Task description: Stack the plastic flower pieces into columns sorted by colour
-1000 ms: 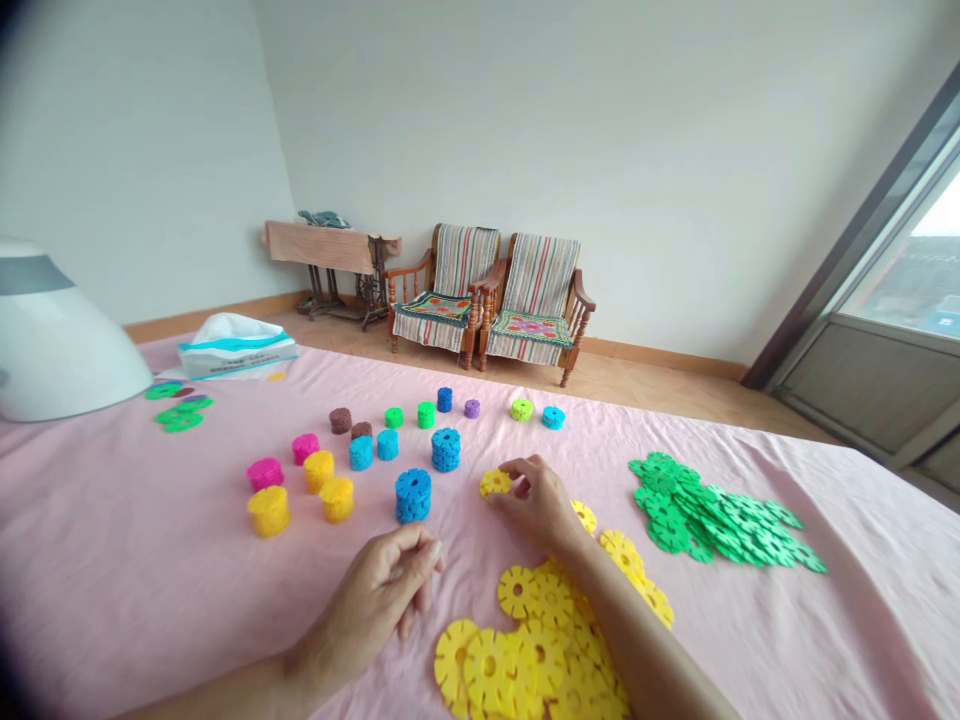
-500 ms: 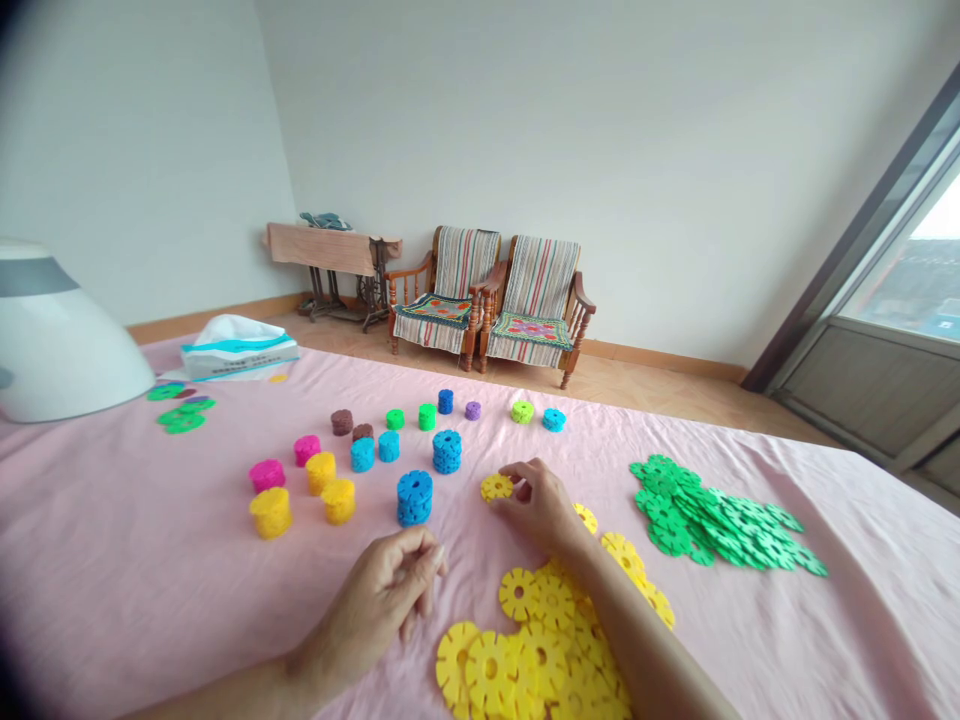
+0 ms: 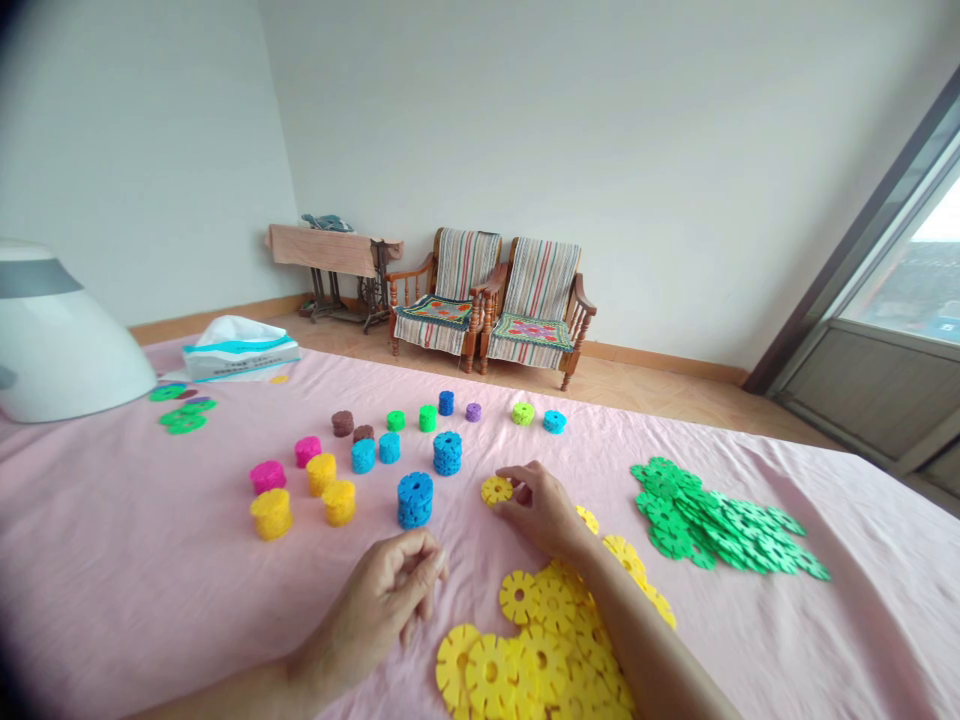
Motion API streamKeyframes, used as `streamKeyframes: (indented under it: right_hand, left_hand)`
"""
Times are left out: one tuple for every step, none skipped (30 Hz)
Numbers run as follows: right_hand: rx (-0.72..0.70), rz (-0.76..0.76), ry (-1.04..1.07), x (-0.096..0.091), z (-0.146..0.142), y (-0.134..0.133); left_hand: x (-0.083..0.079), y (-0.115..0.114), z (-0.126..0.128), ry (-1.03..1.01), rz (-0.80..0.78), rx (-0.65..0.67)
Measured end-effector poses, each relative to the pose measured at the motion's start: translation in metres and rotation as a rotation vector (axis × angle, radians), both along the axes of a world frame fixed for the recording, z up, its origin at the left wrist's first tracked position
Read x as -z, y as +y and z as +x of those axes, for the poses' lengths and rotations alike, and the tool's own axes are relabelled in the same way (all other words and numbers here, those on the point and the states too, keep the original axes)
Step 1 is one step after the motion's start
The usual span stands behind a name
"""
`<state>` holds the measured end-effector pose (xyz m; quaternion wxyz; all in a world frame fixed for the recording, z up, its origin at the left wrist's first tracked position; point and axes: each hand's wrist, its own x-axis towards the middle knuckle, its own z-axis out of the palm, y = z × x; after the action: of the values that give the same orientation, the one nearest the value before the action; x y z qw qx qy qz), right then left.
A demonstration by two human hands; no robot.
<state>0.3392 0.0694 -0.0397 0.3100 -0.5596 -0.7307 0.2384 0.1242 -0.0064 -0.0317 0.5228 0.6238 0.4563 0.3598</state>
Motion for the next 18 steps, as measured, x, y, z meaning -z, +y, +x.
streamKeyframes:
  right_hand:
    - [-0.002,0.003,-0.006,0.0000,0.0001,0.0001]
    - [-0.003,0.006,-0.013,-0.0001,0.0002,0.0001]
    - [-0.003,0.009,-0.020,0.0000,0.0004,0.0003]
    - [-0.002,0.011,-0.026,0.0001,0.0005,0.0004]
    - [-0.001,0.012,-0.032,0.0002,0.0006,0.0006]
    - [-0.001,0.013,-0.037,0.0004,0.0007,0.0007]
    - [-0.001,0.015,-0.041,0.0004,0.0007,0.0009]
    - [0.000,0.019,-0.044,0.0003,0.0006,0.0009]
    - [0.000,0.022,-0.046,0.0000,0.0003,0.0009]
    - [0.000,0.025,-0.048,-0.0005,0.0000,0.0007]
    - [-0.001,0.026,-0.049,-0.0011,-0.0004,0.0003]
    - [-0.002,0.024,-0.049,-0.0018,-0.0008,-0.0001]
    - [-0.002,0.021,-0.048,-0.0025,-0.0012,-0.0005]
    - [-0.004,0.018,-0.047,-0.0031,-0.0014,-0.0009]
    - [-0.004,0.015,-0.046,-0.0036,-0.0016,-0.0012]
    - [-0.005,0.014,-0.045,-0.0038,-0.0017,-0.0014]
    - [-0.007,0.014,-0.044,-0.0039,-0.0017,-0.0016]
    - [-0.008,0.015,-0.043,-0.0039,-0.0017,-0.0017]
  left_hand:
    - [-0.0003,-0.0001,0.0001,0.001,-0.001,-0.001]
    - [-0.0006,-0.0001,0.0001,0.002,-0.003,-0.002]
    - [-0.0008,-0.0001,0.0001,0.002,-0.005,-0.002]
    - [-0.0010,0.0000,0.0001,-0.001,-0.007,-0.001]
    - [-0.0011,0.0001,0.0001,-0.005,-0.010,-0.001]
    - [-0.0011,0.0002,0.0001,-0.008,-0.012,-0.002]
    - [-0.0010,0.0003,0.0001,-0.010,-0.015,-0.003]
    - [-0.0009,0.0004,0.0000,-0.012,-0.016,-0.002]
    - [-0.0008,0.0004,-0.0001,-0.013,-0.016,-0.002]
    - [-0.0007,0.0004,-0.0002,-0.012,-0.014,-0.002]
    - [-0.0006,0.0004,-0.0002,-0.011,-0.012,0.000]
    - [-0.0004,0.0004,-0.0003,-0.010,-0.010,0.003]
    - [-0.0002,0.0003,-0.0003,-0.009,-0.009,0.005]
    - [0.0001,0.0003,-0.0003,-0.007,-0.008,0.007]
    - [0.0004,0.0003,-0.0003,-0.006,-0.005,0.007]
    - [0.0007,0.0004,-0.0002,-0.005,-0.002,0.005]
    - [0.0011,0.0004,-0.0001,-0.005,0.003,0.003]
    - [0.0013,0.0004,0.0000,-0.005,0.007,0.001]
